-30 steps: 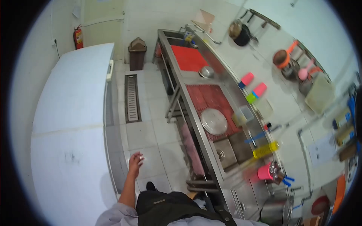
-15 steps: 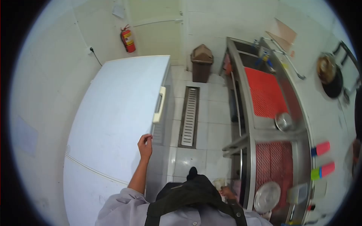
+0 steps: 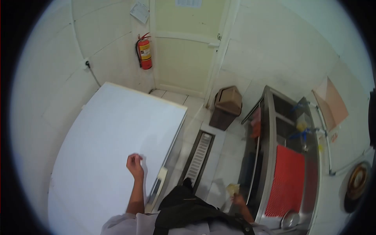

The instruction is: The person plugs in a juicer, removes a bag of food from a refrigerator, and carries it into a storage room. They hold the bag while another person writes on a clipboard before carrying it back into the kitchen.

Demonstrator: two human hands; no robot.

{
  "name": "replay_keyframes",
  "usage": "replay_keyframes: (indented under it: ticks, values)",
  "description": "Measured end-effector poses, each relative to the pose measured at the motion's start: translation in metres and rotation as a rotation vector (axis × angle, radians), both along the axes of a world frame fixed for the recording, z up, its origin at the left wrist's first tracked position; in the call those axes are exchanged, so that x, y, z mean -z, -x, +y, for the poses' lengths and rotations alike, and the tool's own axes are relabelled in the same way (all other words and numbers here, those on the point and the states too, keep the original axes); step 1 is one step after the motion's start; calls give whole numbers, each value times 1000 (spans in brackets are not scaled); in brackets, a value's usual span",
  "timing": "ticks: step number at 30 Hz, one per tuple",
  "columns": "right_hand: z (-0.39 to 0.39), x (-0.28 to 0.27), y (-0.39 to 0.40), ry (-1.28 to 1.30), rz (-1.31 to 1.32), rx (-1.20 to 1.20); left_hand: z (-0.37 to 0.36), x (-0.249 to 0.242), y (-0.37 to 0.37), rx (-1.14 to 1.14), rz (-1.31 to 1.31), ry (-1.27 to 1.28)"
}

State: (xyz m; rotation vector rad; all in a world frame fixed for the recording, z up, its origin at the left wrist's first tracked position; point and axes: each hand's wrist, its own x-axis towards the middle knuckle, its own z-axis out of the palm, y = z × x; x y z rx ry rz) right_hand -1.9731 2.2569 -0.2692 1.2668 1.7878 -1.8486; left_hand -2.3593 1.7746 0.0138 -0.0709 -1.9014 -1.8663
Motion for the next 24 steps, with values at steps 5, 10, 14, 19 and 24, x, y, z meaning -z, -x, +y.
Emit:
replay_keyframes:
  ticks: [5, 10, 14, 19, 24]
  values:
    - [66, 2, 49, -927, 244, -1013, 200, -57, 190, 359, 127, -173]
    - [94, 18, 137, 66, -685, -76, 366, -97, 352, 591, 233, -103]
    - [194, 56, 234, -105, -399, -305, 441, -52, 465, 577, 164, -231]
    - [287, 90, 430, -369, 140, -640, 498, -30, 616, 508, 103, -55]
    - [320, 9, 713, -353, 243, -686, 562, -88, 780, 565, 161, 170]
